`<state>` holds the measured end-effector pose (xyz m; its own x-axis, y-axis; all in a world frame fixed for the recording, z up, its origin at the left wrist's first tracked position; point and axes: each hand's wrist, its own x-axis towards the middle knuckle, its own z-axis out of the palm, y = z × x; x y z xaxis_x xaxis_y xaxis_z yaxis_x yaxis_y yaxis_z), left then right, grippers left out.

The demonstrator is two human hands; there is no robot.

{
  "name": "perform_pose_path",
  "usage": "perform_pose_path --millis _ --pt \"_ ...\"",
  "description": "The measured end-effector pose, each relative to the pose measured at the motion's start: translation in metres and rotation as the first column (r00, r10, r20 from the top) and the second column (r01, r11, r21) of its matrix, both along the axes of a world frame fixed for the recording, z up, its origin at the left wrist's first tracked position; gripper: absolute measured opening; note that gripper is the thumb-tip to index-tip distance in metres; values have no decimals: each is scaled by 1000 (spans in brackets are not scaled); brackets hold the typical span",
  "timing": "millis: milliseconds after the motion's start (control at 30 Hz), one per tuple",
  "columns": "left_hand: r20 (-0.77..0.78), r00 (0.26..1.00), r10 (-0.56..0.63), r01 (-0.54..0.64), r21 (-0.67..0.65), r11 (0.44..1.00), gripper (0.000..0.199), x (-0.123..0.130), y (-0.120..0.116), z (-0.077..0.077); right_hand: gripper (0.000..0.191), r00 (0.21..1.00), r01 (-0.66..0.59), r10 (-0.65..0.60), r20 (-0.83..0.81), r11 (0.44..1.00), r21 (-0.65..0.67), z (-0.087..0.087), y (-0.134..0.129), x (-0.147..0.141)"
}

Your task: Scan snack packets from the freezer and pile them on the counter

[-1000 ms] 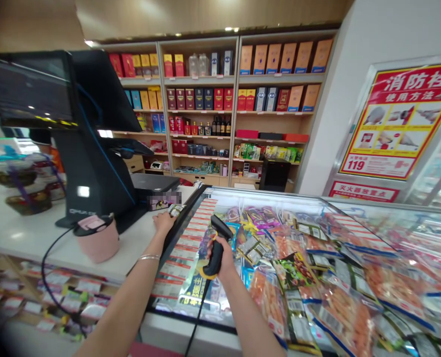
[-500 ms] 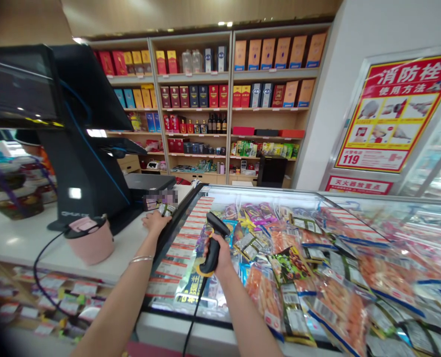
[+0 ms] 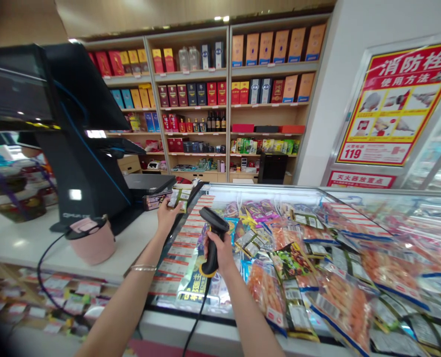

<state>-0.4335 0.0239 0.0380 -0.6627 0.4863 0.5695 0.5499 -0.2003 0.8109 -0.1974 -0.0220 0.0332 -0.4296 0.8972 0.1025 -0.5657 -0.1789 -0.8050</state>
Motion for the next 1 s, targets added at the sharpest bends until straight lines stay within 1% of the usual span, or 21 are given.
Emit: perform_pose_path --millis 167,333,467,633,800,1000 --pt "6 999 -38 38 -45 998 42 8 2 -4 30 999 23 -23 23 1000 -16 0 1 0" --pt "24 998 -53 54 -33 998 42 8 -1 -3 30 999 26 -25 32 999 -27 -1 1 0" --pt "10 998 -67 67 -26 997 40 9 -1 -2 30 999 20 -20 35 1000 -15 -2 1 -1" --pt "-5 999 -54 54 -25 998 41 7 2 -4 28 999 4 -4 52 1000 -2 -5 2 -1" --pt "-16 999 -40 40 -25 999 41 7 2 -5 29 999 13 -12 48 1000 -2 -5 2 -2" --pt "-13 999 -50 50 -15 999 40 6 3 -7 29 999 4 -4 48 1000 2 -6 3 -2"
